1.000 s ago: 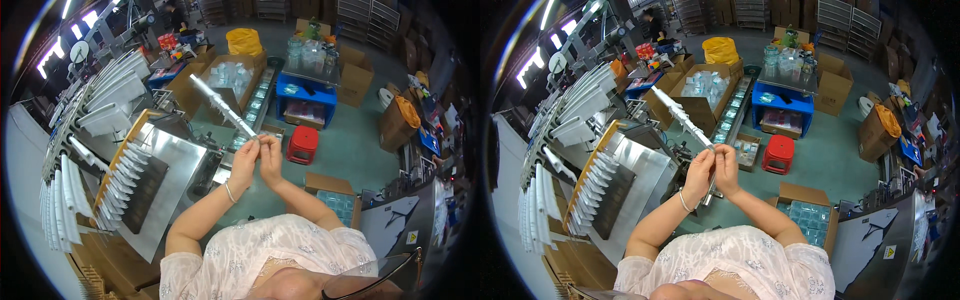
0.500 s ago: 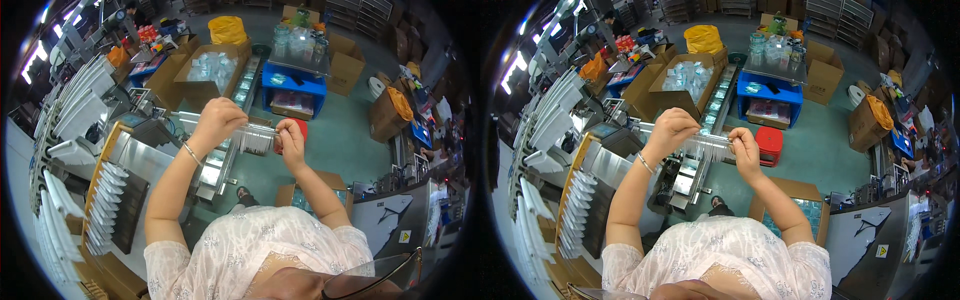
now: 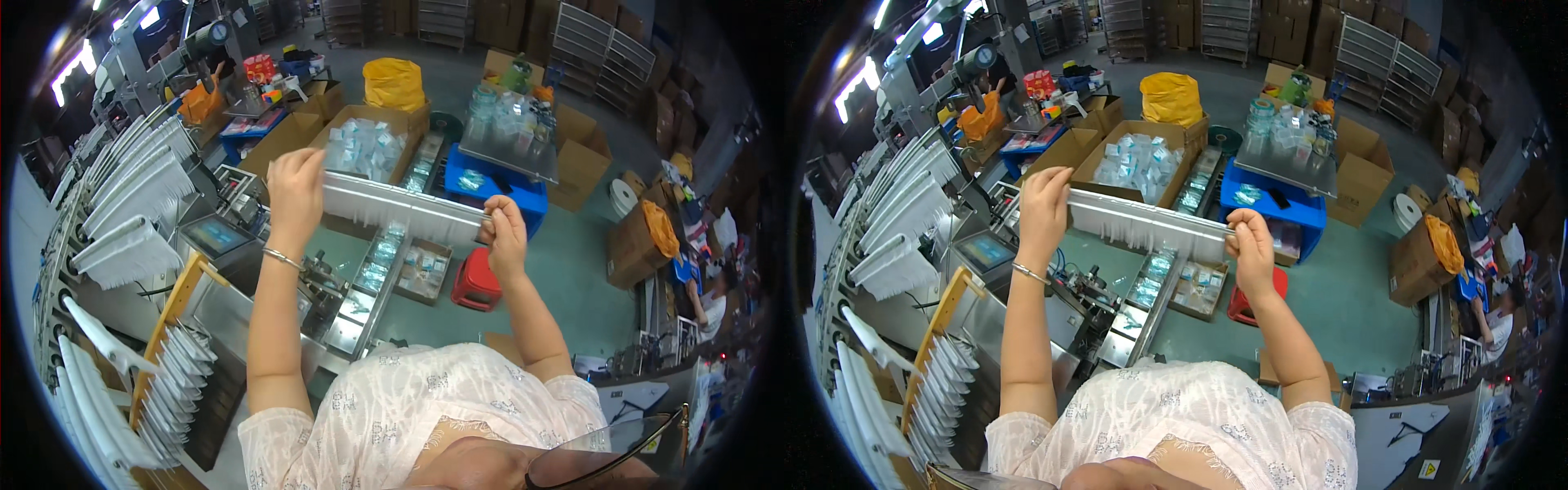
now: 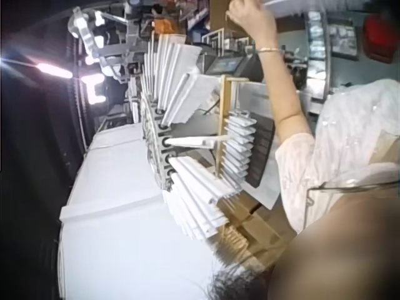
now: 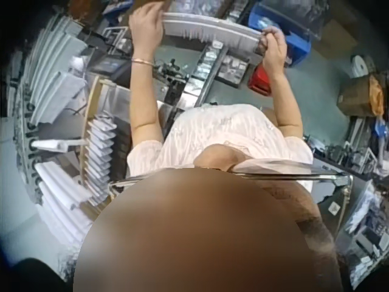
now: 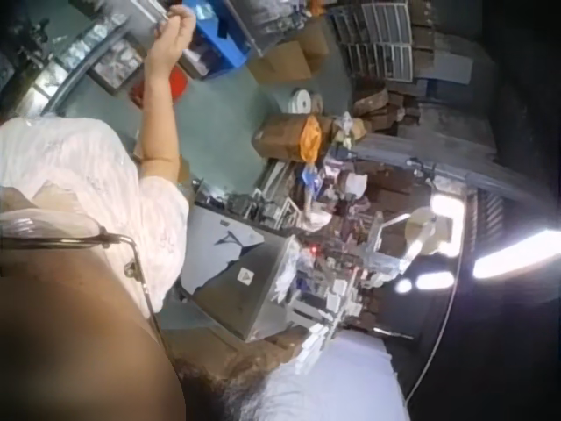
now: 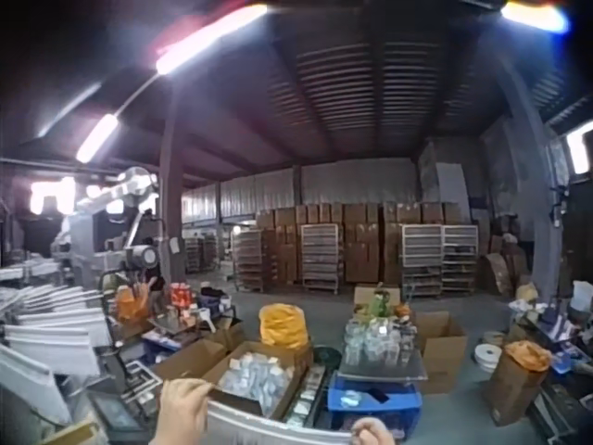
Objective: Removing, inspecting, and processing white tubes on a rotary production machine.
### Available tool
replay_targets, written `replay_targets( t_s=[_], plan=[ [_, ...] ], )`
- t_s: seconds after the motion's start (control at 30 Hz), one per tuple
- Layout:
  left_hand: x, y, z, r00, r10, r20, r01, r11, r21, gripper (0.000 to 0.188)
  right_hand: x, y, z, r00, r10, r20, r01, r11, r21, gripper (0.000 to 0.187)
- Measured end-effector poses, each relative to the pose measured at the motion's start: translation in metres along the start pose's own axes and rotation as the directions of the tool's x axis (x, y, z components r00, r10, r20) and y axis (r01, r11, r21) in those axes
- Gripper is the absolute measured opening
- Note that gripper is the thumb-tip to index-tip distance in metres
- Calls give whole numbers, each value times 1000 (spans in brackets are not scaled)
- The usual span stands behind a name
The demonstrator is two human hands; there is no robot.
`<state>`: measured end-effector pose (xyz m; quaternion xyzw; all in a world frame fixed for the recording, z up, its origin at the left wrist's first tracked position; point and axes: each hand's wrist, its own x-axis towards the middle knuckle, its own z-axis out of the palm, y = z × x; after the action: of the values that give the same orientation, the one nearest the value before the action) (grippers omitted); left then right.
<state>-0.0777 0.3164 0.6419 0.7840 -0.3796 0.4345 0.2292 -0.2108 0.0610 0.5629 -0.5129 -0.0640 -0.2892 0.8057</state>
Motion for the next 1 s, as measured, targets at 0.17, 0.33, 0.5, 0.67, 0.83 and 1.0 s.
replay_targets(
  t_s=[0.17,0.33,0.5,0.67,0.83,1.0],
  plan=[
    [-9,-42,8,970,-185,154,231,898,-375,20,53,-4,1,988,154,9,-154,986,67,11],
    [-36,-63,37,801,-545,250,560,533,-634,20,103,10,5,990,123,68,-105,968,-228,16],
    [-40,-87,45,704,-665,251,629,417,-656,21,167,63,12,959,78,271,-46,991,-123,19],
    [-34,-107,41,618,-759,207,674,375,-637,20,213,102,36,932,130,338,-93,988,-124,19],
    [-24,-121,42,587,-808,50,653,436,-619,20,267,138,61,899,113,424,-71,991,-115,20],
    [-18,-151,56,542,-840,-35,672,458,-582,18,315,175,85,825,142,547,-138,989,-49,19]
  ],
)
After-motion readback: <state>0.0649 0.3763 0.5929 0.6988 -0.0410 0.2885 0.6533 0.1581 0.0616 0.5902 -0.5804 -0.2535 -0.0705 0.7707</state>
